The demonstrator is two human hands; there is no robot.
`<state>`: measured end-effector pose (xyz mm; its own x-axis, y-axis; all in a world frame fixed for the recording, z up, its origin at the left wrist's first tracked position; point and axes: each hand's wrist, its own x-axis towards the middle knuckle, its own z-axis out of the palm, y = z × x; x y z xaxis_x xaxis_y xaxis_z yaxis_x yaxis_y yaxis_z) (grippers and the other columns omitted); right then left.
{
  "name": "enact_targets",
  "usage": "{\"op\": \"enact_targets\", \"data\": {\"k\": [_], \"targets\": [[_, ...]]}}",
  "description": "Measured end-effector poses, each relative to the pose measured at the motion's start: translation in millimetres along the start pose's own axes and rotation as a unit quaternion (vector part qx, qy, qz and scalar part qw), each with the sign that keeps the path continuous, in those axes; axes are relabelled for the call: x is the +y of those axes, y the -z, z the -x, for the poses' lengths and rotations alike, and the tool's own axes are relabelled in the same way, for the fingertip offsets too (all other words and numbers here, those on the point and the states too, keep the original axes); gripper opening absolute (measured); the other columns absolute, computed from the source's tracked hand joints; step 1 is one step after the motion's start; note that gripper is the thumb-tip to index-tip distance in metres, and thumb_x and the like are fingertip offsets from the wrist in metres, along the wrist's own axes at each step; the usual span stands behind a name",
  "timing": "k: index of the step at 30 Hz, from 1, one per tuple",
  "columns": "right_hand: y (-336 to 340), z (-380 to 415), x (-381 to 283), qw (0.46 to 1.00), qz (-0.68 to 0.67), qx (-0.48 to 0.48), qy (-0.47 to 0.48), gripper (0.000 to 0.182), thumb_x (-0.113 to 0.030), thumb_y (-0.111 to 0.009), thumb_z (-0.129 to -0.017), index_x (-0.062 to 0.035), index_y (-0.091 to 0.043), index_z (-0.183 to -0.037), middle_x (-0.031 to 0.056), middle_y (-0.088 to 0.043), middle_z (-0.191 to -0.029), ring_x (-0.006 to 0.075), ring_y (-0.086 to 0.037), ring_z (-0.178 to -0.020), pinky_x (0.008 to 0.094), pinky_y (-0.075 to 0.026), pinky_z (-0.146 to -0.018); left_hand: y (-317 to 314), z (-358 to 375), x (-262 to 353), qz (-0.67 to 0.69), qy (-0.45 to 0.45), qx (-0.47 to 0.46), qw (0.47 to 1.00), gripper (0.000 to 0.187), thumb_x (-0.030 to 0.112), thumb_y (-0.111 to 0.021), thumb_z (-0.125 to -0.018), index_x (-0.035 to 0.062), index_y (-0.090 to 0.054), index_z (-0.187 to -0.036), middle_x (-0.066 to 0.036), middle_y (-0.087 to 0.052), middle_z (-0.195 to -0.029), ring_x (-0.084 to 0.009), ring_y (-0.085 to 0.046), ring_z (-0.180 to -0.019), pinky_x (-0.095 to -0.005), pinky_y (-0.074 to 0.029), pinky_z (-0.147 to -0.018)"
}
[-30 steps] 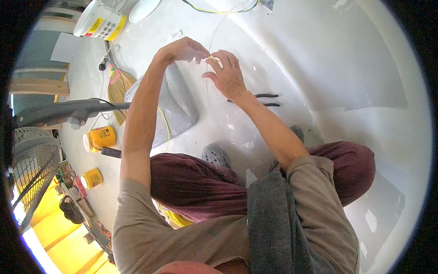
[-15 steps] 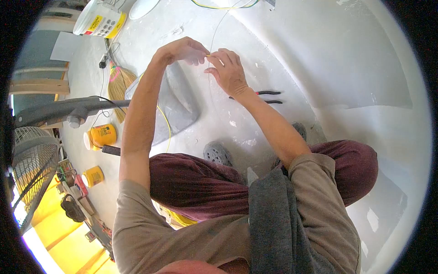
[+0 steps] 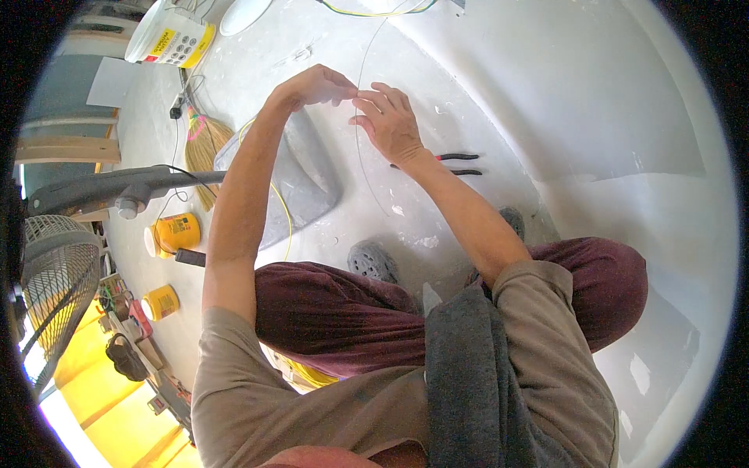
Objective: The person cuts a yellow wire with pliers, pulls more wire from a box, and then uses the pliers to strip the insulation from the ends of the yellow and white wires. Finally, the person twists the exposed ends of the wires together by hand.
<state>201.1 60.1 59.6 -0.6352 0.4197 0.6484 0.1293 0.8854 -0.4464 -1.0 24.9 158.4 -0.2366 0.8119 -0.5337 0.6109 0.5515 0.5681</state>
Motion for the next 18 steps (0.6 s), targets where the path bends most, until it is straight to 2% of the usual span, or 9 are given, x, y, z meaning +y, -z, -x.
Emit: {"op": "enact_targets", "data": {"k": [7, 9, 12, 18], "targets": [[0.3, 1.4, 1.6, 1.000, 0.010, 0.010, 0.007, 0.034, -0.028, -0.080, -0.083, -0.0147, -0.069, -0.113, 0.0007, -0.065, -0.120, 0.0269, -0.055, -0.123, 0.0440, -0.044, -0.104, 0.1, -2.7, -3.5, 0.035, -0.030, -0.032, 0.998, 0.034, 0.033, -0.077, -0.085, 0.0092, -0.081, -0.109, -0.005, -0.071, -0.081, -0.0168, -0.058, -0.075, -0.0317, -0.048, -0.073], [0.3, 1.5, 0.7, 1.000, 0.009, 0.007, 0.005, 0.034, -0.027, -0.080, -0.083, -0.0156, -0.070, -0.113, 0.0006, -0.066, -0.118, 0.0269, -0.055, -0.123, 0.0441, -0.044, -0.104, -2.2, -3.7, -3.0, 0.051, -0.020, -0.034, 0.998, 0.030, 0.027, -0.075, -0.085, 0.0066, -0.080, -0.107, -0.005, -0.074, -0.084, -0.0162, -0.059, -0.074, -0.0283, -0.047, -0.066], [1.9, -0.2, 1.5, 1.000, 0.007, 0.012, 0.005, 0.031, -0.026, -0.079, -0.084, -0.0172, -0.070, -0.112, 0.0003, -0.067, -0.114, 0.0268, -0.057, -0.119, 0.0439, -0.045, -0.102, -5.7, -7.1, -2.7, 0.038, -0.025, -0.015, 0.999, 0.026, 0.020, -0.072, -0.085, 0.0060, -0.081, -0.104, -0.005, -0.074, -0.085, -0.0158, -0.060, -0.075, -0.0291, -0.047, -0.066], [1.5, -4.9, 1.5, 0.999, -0.041, 0.021, -0.019, 0.024, -0.022, -0.076, -0.085, -0.0179, -0.070, -0.109, 0.0038, -0.066, -0.106, 0.0259, -0.060, -0.108, 0.0419, -0.045, -0.098, -6.8, -15.3, -12.8, 0.085, -0.037, -0.014, 0.996, 0.024, 0.019, -0.074, -0.082, 0.0065, -0.082, -0.100, -0.005, -0.076, -0.088, -0.0156, -0.061, -0.078, -0.0283, -0.048, -0.068]]}}
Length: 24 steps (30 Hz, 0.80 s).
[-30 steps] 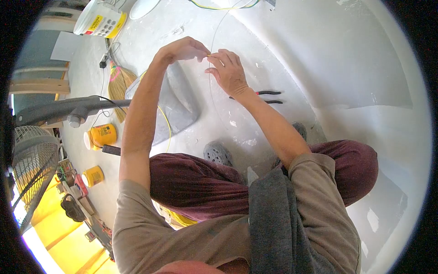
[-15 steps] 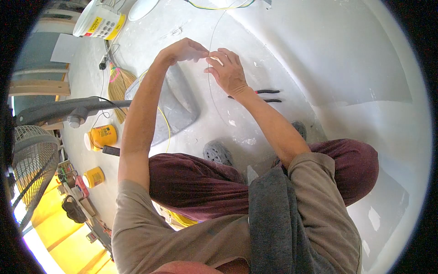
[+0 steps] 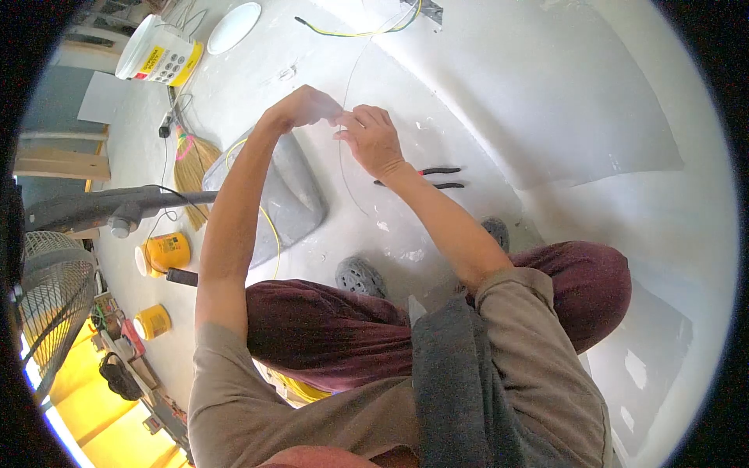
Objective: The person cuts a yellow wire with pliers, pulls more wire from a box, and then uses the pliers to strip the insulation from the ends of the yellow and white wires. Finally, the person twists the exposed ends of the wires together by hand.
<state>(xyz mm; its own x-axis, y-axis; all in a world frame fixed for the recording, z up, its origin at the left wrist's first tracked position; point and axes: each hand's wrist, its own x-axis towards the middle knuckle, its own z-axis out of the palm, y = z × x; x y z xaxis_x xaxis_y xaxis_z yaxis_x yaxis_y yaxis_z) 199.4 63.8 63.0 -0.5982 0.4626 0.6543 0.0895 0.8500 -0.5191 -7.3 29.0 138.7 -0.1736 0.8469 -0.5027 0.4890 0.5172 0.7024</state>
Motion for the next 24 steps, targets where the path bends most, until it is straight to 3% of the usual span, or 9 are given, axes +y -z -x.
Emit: {"op": "enact_targets", "data": {"k": [8, 11, 14, 16, 20, 24], "targets": [[-7.8, -17.0, 0.7, 0.993, -0.057, 0.013, -0.105, 0.007, -0.018, -0.070, -0.090, -0.0129, -0.073, -0.090, 0.0069, -0.071, -0.089, 0.0277, -0.065, -0.089, 0.0414, -0.050, -0.083, 2.1, -3.0, -9.6, 0.007, 0.001, 0.021, 1.000, 0.024, 0.021, -0.076, -0.080, 0.0069, -0.082, -0.098, -0.005, -0.075, -0.091, -0.0169, -0.061, -0.083, -0.0302, -0.049, -0.074], [-7.0, -25.9, -5.8, 0.986, -0.097, 0.017, -0.138, 0.012, -0.020, -0.069, -0.090, -0.0103, -0.073, -0.084, 0.0091, -0.071, -0.083, 0.0292, -0.065, -0.082, 0.0424, -0.051, -0.074, 4.3, 5.3, -2.9, -0.009, -0.011, 0.015, 1.000, 0.023, 0.024, -0.075, -0.082, 0.0081, -0.083, -0.096, -0.004, -0.076, -0.091, -0.0162, -0.063, -0.087, -0.0313, -0.050, -0.078], [-8.6, -34.1, -4.6, 0.949, -0.147, -0.004, -0.277, 0.021, -0.025, -0.070, -0.091, -0.0051, -0.073, -0.084, 0.0117, -0.070, -0.077, 0.0315, -0.065, -0.072, 0.0413, -0.051, -0.069, 8.1, -3.9, -6.6, -0.110, -0.057, -0.004, 0.992, 0.024, 0.026, -0.071, -0.085, 0.0077, -0.082, -0.094, -0.005, -0.078, -0.088, -0.0148, -0.070, -0.088, -0.0317, -0.053, -0.085], [-12.8, -37.5, 0.8, 0.937, -0.164, -0.010, -0.307, 0.027, -0.029, -0.071, -0.091, -0.0023, -0.073, -0.087, 0.0144, -0.070, -0.075, 0.0298, -0.066, -0.068, 0.0405, -0.051, -0.068, 12.1, -9.5, -19.6, -0.048, -0.116, -0.018, 0.992, 0.027, 0.027, -0.070, -0.087, 0.0043, -0.081, -0.096, -0.007, -0.079, -0.086, -0.0139, -0.071, -0.084, -0.0321, -0.053, -0.083], [-13.8, -41.3, -4.4, 0.921, -0.157, 0.014, -0.355, 0.034, -0.034, -0.072, -0.092, -0.0006, -0.074, -0.087, 0.0151, -0.071, -0.073, 0.0258, -0.067, -0.063, 0.0392, -0.051, -0.064, 8.8, -3.0, -10.2, 0.031, -0.057, -0.011, 0.998, 0.022, 0.022, -0.076, -0.083, 0.0042, -0.082, -0.094, -0.005, -0.077, -0.081, -0.0140, -0.068, -0.083, -0.0312, -0.052, -0.083], [-14.5, -46.0, -7.0, 0.920, -0.151, 0.013, -0.363, 0.035, -0.035, -0.073, -0.091, -0.0004, -0.074, -0.086, 0.0130, -0.073, -0.074, 0.0264, -0.068, -0.064, 0.0389, -0.053, -0.065, 13.7, 1.1, -5.3, 0.007, -0.057, -0.001, 0.998, 0.022, 0.023, -0.079, -0.081, 0.0043, -0.082, -0.092, -0.003, -0.076, -0.077, -0.0117, -0.066, -0.082, -0.0282, -0.050, -0.081]]}}
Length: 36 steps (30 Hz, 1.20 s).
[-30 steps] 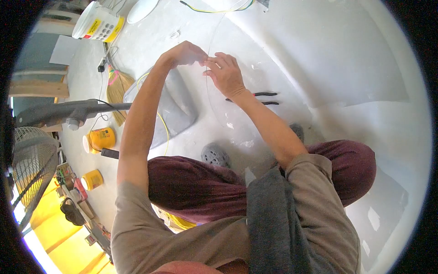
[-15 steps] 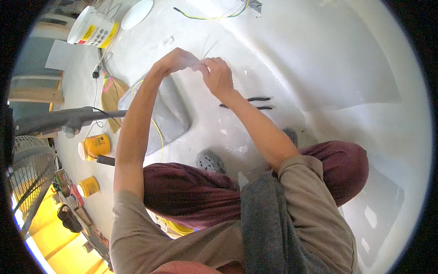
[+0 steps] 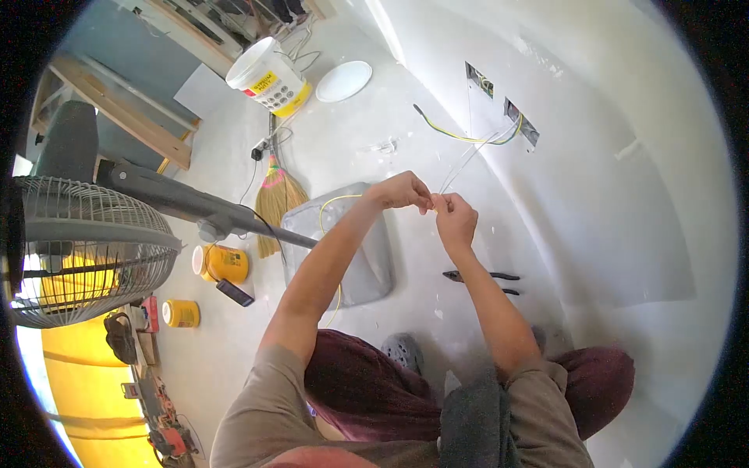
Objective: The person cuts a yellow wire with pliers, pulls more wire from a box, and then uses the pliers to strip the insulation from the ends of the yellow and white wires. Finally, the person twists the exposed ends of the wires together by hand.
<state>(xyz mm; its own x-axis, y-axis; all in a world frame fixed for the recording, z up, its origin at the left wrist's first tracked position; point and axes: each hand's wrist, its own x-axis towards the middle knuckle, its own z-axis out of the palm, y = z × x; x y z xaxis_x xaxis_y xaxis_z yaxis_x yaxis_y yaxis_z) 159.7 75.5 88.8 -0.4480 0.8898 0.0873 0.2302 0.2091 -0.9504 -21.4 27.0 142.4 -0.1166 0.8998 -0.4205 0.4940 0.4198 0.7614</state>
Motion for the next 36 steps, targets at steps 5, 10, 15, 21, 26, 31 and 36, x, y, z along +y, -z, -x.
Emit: {"op": "enact_targets", "data": {"k": [5, 10, 15, 21, 26, 31, 36], "targets": [[-4.7, -6.7, 5.8, 1.000, -0.016, -0.010, -0.009, 0.037, -0.038, -0.073, -0.089, -0.0008, -0.076, -0.089, 0.0143, -0.075, -0.078, 0.0270, -0.071, -0.071, 0.0384, -0.054, -0.070, 2.3, -8.3, -19.6, 0.027, -0.029, -0.014, 0.999, 0.018, 0.015, -0.078, -0.081, 0.0011, -0.080, -0.092, -0.005, -0.076, -0.080, -0.0120, -0.068, -0.080, -0.0289, -0.052, -0.081], [3.0, -11.1, 7.5, 0.999, 0.030, -0.036, -0.024, 0.041, -0.042, -0.072, -0.086, -0.0020, -0.079, -0.091, 0.0165, -0.076, -0.086, 0.0277, -0.074, -0.081, 0.0374, -0.056, -0.078, 0.1, -8.6, -21.7, 0.022, -0.034, -0.037, 0.998, 0.027, 0.017, -0.077, -0.085, -0.0005, -0.078, -0.105, -0.007, -0.077, -0.089, -0.0134, -0.070, -0.085, -0.0314, -0.053, -0.086], [9.1, -11.7, -1.9, 0.990, -0.011, -0.073, -0.117, 0.044, -0.045, -0.073, -0.084, -0.0029, -0.080, -0.095, 0.0129, -0.078, -0.086, 0.0258, -0.074, -0.081, 0.0358, -0.056, -0.078, -5.4, 4.6, 6.8, -0.043, 0.028, -0.011, 0.999, 0.028, 0.029, -0.077, -0.086, 0.0073, -0.081, -0.103, -0.006, -0.077, -0.091, -0.0165, -0.068, -0.098, -0.0364, -0.047, -0.097], [9.1, -5.8, 3.1, 0.987, -0.019, -0.101, -0.122, 0.043, -0.046, -0.076, -0.087, -0.0036, -0.079, -0.095, 0.0076, -0.077, -0.085, 0.0165, -0.070, -0.076, 0.0306, -0.054, -0.072, -5.2, 3.6, 0.5, -0.071, 0.017, -0.013, 0.997, 0.028, 0.035, -0.078, -0.085, 0.0074, -0.082, -0.091, -0.007, -0.076, -0.089, -0.0192, -0.067, -0.097, -0.0372, -0.046, -0.096], [-2.1, 11.3, 8.7, 0.991, -0.048, -0.050, -0.112, 0.040, -0.042, -0.075, -0.089, -0.0020, -0.078, -0.095, 0.0084, -0.076, -0.082, 0.0167, -0.069, -0.073, 0.0307, -0.053, -0.070, -5.0, 1.1, -1.4, -0.096, 0.023, -0.023, 0.995, 0.031, 0.037, -0.077, -0.083, 0.0064, -0.080, -0.088, -0.005, -0.076, -0.085, -0.0186, -0.067, -0.093, -0.0360, -0.047, -0.094], [-7.3, 20.0, 7.6, 0.994, -0.058, -0.017, -0.091, 0.039, -0.039, -0.074, -0.090, -0.0001, -0.076, -0.091, 0.0082, -0.076, -0.078, 0.0168, -0.066, -0.067, 0.0320, -0.051, -0.067, -3.3, 3.7, 4.1, -0.135, 0.036, -0.025, 0.990, 0.028, 0.034, -0.074, -0.084, 0.0067, -0.080, -0.086, -0.004, -0.074, -0.081, -0.0182, -0.067, -0.089, -0.0339, -0.048, -0.089], [-9.3, 21.5, -0.5, 0.993, -0.070, -0.047, -0.086, 0.028, -0.030, -0.069, -0.095, -0.0029, -0.076, -0.090, 0.0032, -0.076, -0.079, 0.0156, -0.065, -0.066, 0.0313, -0.051, -0.066, -1.7, 2.4, -5.6, -0.146, 0.015, -0.026, 0.989, 0.023, 0.028, -0.070, -0.085, 0.0056, -0.078, -0.084, -0.006, -0.073, -0.081, -0.0176, -0.066, -0.085, -0.0331, -0.049, -0.084]]}}
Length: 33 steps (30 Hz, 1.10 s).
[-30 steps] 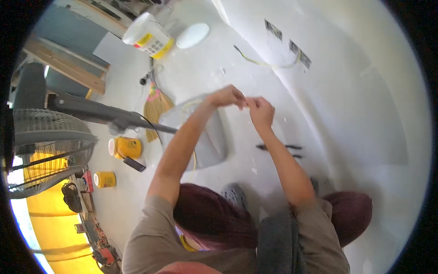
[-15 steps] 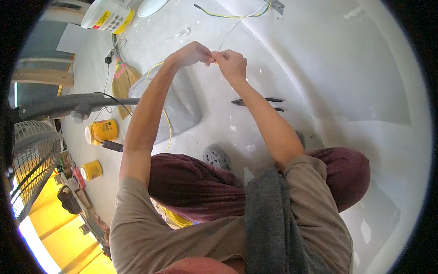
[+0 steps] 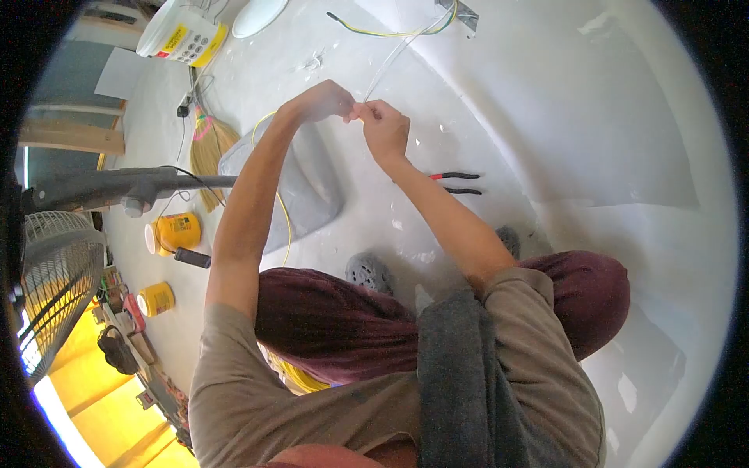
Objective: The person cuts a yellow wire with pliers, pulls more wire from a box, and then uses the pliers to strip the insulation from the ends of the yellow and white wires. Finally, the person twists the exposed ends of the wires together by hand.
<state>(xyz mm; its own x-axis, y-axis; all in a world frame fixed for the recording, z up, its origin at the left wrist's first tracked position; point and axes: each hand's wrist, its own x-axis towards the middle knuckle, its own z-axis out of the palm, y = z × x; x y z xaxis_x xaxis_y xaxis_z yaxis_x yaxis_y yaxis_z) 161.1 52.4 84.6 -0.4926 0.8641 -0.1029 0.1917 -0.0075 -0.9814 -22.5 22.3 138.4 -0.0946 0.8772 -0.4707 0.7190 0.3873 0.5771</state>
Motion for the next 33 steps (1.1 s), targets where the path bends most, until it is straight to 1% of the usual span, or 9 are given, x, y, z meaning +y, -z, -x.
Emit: {"op": "enact_targets", "data": {"k": [7, 9, 19, 21, 25, 27, 28, 31, 33], "targets": [[-5.8, 1.0, 8.7, 0.986, 0.021, 0.050, 0.159, 0.022, -0.020, -0.062, -0.099, -0.0047, -0.075, -0.091, 0.0024, -0.076, -0.079, 0.0192, -0.067, -0.068, 0.0320, -0.052, -0.069, -1.4, -0.2, -4.9, 0.028, -0.037, 0.008, 0.999, 0.021, 0.023, -0.069, -0.084, 0.0036, -0.077, -0.080, -0.007, -0.073, -0.079, -0.0173, -0.066, -0.079, -0.0325, -0.050, -0.080], [-4.6, 1.5, 10.5, 0.993, -0.028, 0.034, 0.111, 0.025, -0.027, -0.071, -0.095, -0.0025, -0.076, -0.095, 0.0043, -0.074, -0.077, 0.0126, -0.064, -0.067, 0.0294, -0.050, -0.065, -3.6, -0.6, -6.0, 0.031, -0.038, 0.011, 0.999, 0.020, 0.023, -0.070, -0.084, 0.0041, -0.077, -0.081, -0.006, -0.073, -0.078, -0.0167, -0.065, -0.077, -0.0318, -0.050, -0.078], [-1.7, -7.9, 11.5, 0.999, -0.021, 0.024, 0.005, 0.036, -0.037, -0.077, -0.091, -0.0010, -0.075, -0.094, 0.0071, -0.075, -0.081, 0.0131, -0.067, -0.072, 0.0287, -0.052, -0.068, -5.0, -2.5, -12.0, 0.051, -0.062, 0.032, 0.996, 0.022, 0.025, -0.070, -0.084, 0.0055, -0.077, -0.079, -0.005, -0.072, -0.076, -0.0153, -0.062, -0.072, -0.0306, -0.048, -0.075], [-1.6, -11.8, 13.2, 0.998, -0.056, 0.000, -0.025, 0.038, -0.038, -0.078, -0.091, -0.0001, -0.075, -0.094, 0.0055, -0.075, -0.082, 0.0127, -0.067, -0.074, 0.0275, -0.052, -0.069, -4.3, -3.8, -13.1, 0.075, -0.042, 0.034, 0.996, 0.026, 0.028, -0.078, -0.075, 0.0045, -0.081, -0.086, -0.006, -0.072, -0.074, -0.0173, -0.063, -0.074, -0.0343, -0.048, -0.073], [0.0, -14.8, 12.8, 0.998, -0.049, -0.006, -0.049, 0.039, -0.038, -0.077, -0.091, 0.0002, -0.074, -0.094, 0.0052, -0.075, -0.082, 0.0118, -0.067, -0.074, 0.0265, -0.052, -0.069, -6.9, -3.0, -14.0, 0.080, -0.048, 0.044, 0.995, 0.027, 0.028, -0.079, -0.074, 0.0042, -0.080, -0.086, -0.005, -0.071, -0.074, -0.0169, -0.062, -0.074, -0.0344, -0.048, -0.072], [0.4, -15.2, 11.5, 0.993, -0.094, -0.010, -0.066, 0.039, -0.038, -0.078, -0.091, 0.0008, -0.074, -0.093, 0.0052, -0.074, -0.081, 0.0118, -0.067, -0.073, 0.0268, -0.052, -0.069, -8.1, -1.7, -13.2, 0.065, -0.061, 0.043, 0.995, 0.024, 0.027, -0.073, -0.083, 0.0043, -0.079, -0.083, -0.006, -0.073, -0.077, -0.0166, -0.063, -0.075, -0.0317, -0.049, -0.078], [0.9, -16.0, 9.9, 0.993, -0.094, -0.010, -0.066, 0.039, -0.038, -0.078, -0.091, 0.0008, -0.074, -0.093, 0.0052, -0.074, -0.081, 0.0118, -0.067, -0.073, 0.0268, -0.052, -0.069, -8.4, -0.9, -12.2, 0.065, -0.061, 0.043, 0.995, 0.024, 0.027, -0.073, -0.083, 0.0043, -0.079, -0.083, -0.006, -0.073, -0.077, -0.0166, -0.063, -0.075, -0.0317, -0.049, -0.078], [1.4, -24.0, 14.6, 0.989, -0.073, -0.021, -0.128, 0.038, -0.038, -0.079, -0.089, -0.0006, -0.073, -0.091, 0.0045, -0.073, -0.080, 0.0115, -0.066, -0.073, 0.0275, -0.049, -0.065, -9.0, 0.4, -9.9, 0.075, -0.051, 0.048, 0.995, 0.024, 0.027, -0.074, -0.082, 0.0040, -0.080, -0.086, -0.007, -0.074, -0.078, -0.0171, -0.065, -0.076, -0.0319, -0.049, -0.079], [2.6, -32.7, 16.9, 0.972, -0.126, -0.055, -0.191, 0.034, -0.035, -0.078, -0.086, -0.0017, -0.073, -0.080, 0.0050, -0.071, -0.072, 0.0118, -0.065, -0.065, 0.0296, -0.048, -0.059, -9.3, 0.8, -9.4, 0.075, -0.058, 0.045, 0.995, 0.024, 0.028, -0.075, -0.082, 0.0040, -0.080, -0.085, -0.007, -0.074, -0.078, -0.0172, -0.064, -0.076, -0.0326, -0.049, -0.079]]}}
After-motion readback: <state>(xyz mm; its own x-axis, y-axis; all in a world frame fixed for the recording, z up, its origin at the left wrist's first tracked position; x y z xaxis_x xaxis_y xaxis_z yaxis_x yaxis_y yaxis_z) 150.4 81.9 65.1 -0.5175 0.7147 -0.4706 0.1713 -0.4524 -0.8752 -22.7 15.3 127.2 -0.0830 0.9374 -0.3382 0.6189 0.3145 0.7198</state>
